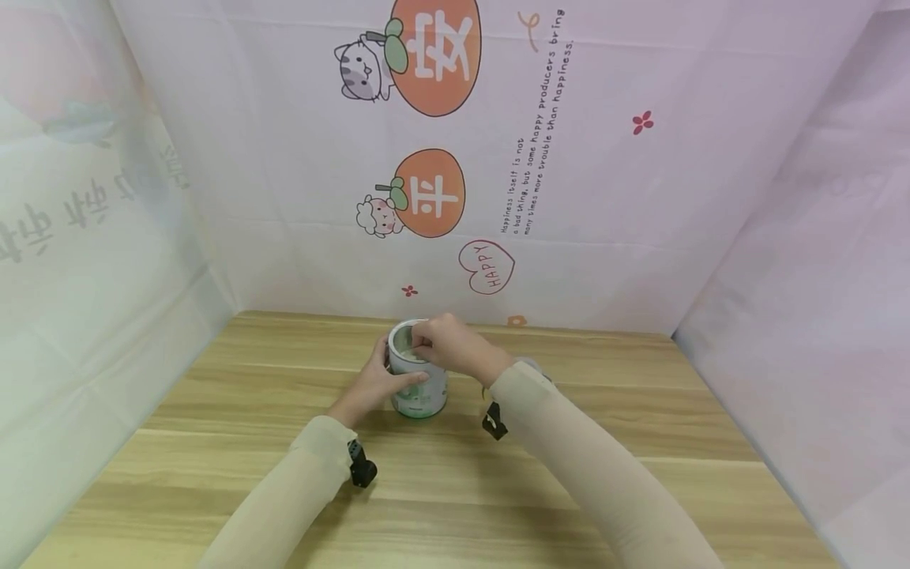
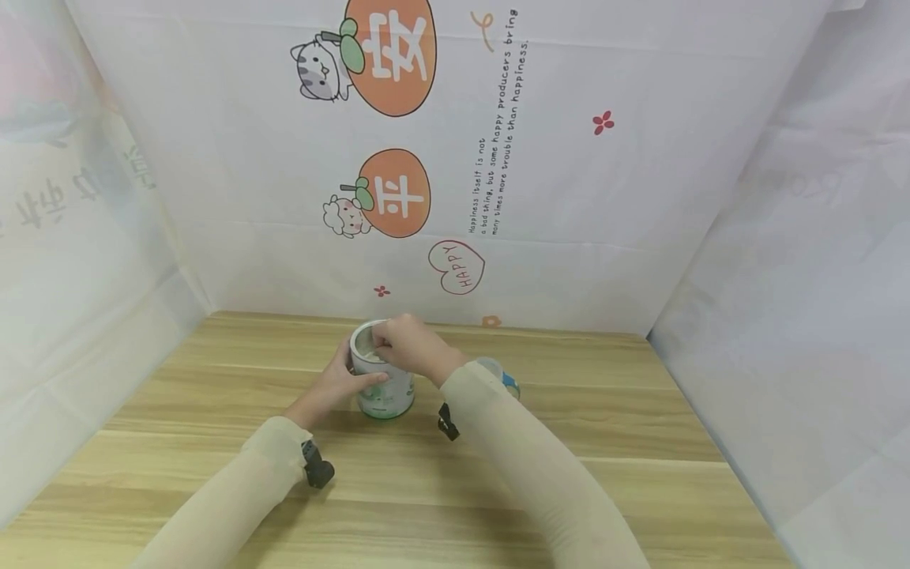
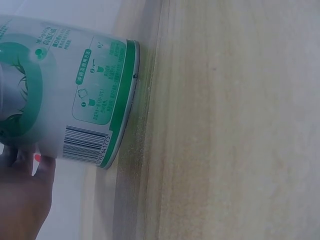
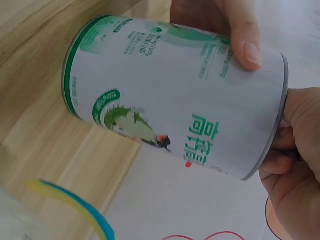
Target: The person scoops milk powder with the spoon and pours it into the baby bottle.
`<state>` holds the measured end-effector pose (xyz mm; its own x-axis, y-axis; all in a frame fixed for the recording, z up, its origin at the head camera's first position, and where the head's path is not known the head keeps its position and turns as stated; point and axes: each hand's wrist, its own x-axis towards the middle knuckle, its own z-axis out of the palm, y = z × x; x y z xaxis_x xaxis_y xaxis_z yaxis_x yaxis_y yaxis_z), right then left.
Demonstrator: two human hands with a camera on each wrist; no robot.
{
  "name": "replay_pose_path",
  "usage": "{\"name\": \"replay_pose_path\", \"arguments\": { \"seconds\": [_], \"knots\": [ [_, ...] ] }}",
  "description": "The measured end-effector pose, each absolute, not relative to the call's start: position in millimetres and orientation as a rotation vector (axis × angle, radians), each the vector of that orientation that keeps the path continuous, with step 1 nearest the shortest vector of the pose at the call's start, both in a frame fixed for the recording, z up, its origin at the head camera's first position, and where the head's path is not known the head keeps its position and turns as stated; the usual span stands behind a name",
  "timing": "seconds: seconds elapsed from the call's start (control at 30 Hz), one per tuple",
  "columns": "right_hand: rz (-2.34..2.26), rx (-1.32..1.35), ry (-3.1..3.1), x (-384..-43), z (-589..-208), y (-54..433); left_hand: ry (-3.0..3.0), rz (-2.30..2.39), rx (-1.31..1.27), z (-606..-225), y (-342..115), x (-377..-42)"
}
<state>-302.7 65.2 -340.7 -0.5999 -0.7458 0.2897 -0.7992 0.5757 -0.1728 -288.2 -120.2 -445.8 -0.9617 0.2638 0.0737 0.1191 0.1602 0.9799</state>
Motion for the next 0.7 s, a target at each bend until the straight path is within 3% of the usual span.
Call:
{"name": "replay_pose_path", "arguments": {
  "seconds": [0.7],
  "knots": [
    [0.590, 1.165, -2.734, -299.5, -340.6, 64.4, 2.295, 1.948, 0.379, -443.9, -119.9, -285.2]
  ]
}}
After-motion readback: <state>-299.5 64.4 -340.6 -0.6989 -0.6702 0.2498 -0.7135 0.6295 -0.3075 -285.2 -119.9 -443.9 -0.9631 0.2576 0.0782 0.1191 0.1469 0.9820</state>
